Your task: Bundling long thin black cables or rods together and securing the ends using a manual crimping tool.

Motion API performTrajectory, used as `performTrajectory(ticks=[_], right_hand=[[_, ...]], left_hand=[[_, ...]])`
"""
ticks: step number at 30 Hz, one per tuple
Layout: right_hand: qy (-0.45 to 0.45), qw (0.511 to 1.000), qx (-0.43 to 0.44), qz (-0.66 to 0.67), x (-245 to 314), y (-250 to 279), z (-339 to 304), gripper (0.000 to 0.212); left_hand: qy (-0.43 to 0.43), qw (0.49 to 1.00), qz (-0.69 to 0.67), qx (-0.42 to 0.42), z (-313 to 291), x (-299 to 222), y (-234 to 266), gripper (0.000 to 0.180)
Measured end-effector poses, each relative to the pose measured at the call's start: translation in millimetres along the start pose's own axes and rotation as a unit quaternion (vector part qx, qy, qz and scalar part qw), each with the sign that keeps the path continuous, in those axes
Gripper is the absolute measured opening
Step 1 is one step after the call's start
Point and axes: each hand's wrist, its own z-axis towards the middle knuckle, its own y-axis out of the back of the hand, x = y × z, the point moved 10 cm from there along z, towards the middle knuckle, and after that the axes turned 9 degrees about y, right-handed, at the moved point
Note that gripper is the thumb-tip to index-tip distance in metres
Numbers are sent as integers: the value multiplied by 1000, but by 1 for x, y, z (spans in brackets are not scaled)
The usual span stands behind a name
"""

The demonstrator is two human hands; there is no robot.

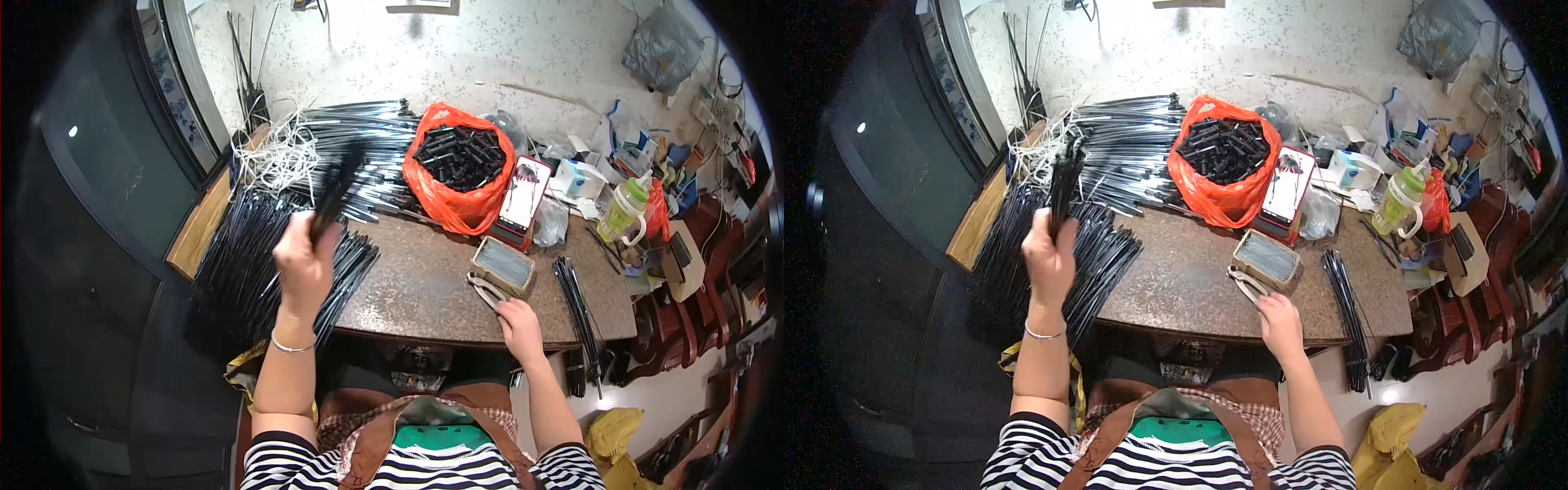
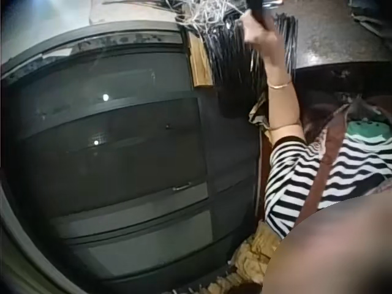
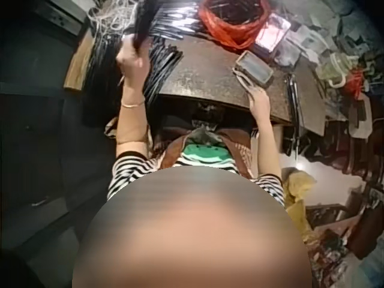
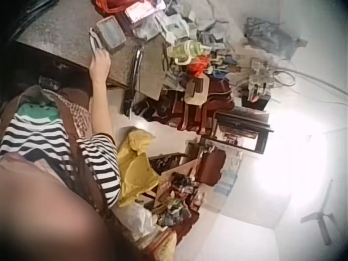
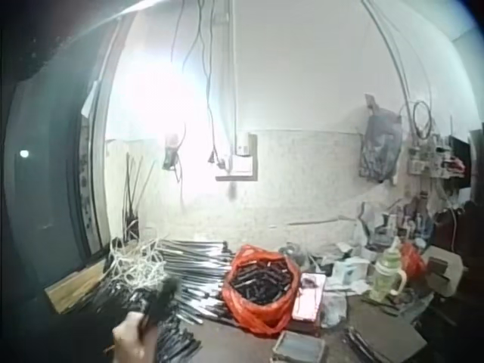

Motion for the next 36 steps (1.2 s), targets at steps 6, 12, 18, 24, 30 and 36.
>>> performTrajectory(ticks=[6,12,18,24,30,36], right_hand=[[64,897,-241,365,73,89,38,69],[36,794,-302,526,97,104,56,14],[28,687,-332,646,87,79,84,11],[-183,727,-420,511,53,36,90,27],[-59,929,-187,314,83,-22,83,22],[-278,780,163,537,97,-111,-23,41]], left_hand=[[-138,878,-335,313,-65,-59,-77,25],[-171,914,-219,297,-103,-53,-117,34],[165,869,-257,389,-153,43,-130,26],[313,829,-190,422,-242,79,-104,14],[432,654,-245,570,-317,101,-131,29],[505,520,-336,602,-287,62,-120,26]])
